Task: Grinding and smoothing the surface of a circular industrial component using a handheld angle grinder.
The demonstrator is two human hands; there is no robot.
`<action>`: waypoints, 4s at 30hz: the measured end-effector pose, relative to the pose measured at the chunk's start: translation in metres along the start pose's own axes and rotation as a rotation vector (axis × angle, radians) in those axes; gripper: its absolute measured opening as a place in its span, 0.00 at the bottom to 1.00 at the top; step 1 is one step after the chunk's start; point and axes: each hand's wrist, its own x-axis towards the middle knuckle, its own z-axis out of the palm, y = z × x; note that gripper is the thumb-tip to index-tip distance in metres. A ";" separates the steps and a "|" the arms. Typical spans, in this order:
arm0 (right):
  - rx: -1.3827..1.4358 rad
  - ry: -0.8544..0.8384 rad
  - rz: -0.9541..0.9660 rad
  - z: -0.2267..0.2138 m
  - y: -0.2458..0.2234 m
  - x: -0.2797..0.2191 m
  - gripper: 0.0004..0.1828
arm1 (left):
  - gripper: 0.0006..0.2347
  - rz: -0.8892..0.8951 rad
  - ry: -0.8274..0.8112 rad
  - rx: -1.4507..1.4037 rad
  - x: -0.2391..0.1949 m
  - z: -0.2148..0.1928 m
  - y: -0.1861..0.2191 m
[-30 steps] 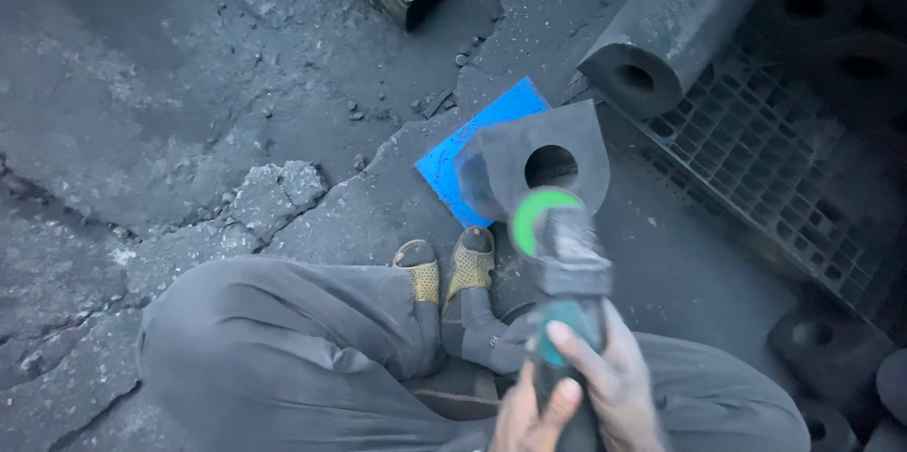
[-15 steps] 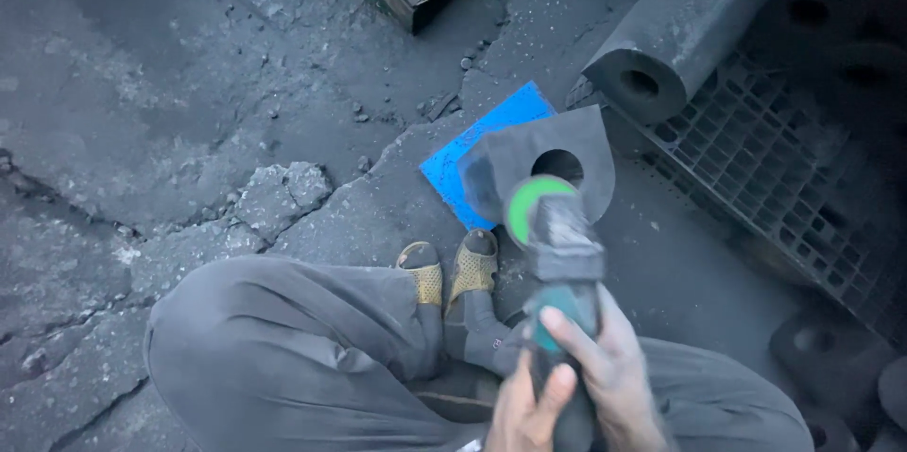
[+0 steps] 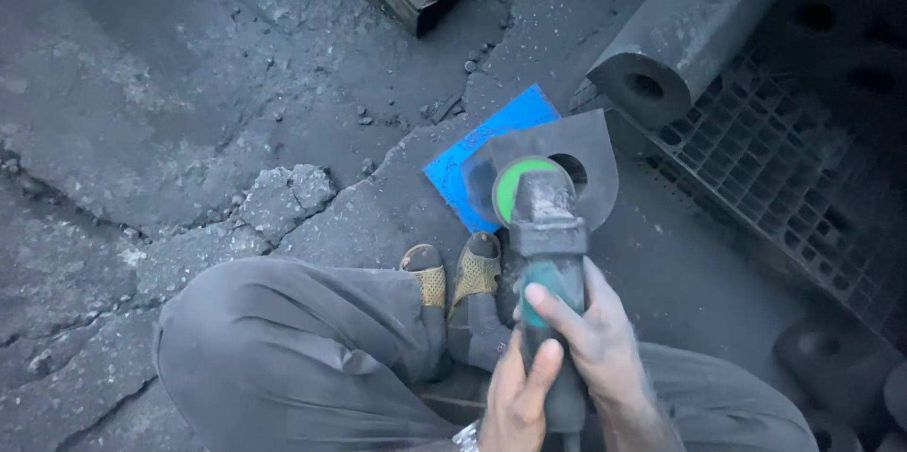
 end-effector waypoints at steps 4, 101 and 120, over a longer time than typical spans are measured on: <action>0.114 0.056 0.099 -0.025 0.041 -0.031 0.21 | 0.30 0.046 -0.024 0.074 -0.007 -0.003 -0.074; 0.250 -0.014 0.112 -0.035 0.025 -0.015 0.22 | 0.27 0.005 -0.200 0.086 -0.011 0.015 -0.020; 0.146 -0.002 0.083 -0.007 -0.008 0.017 0.22 | 0.29 -0.014 -0.069 0.097 0.013 0.002 0.032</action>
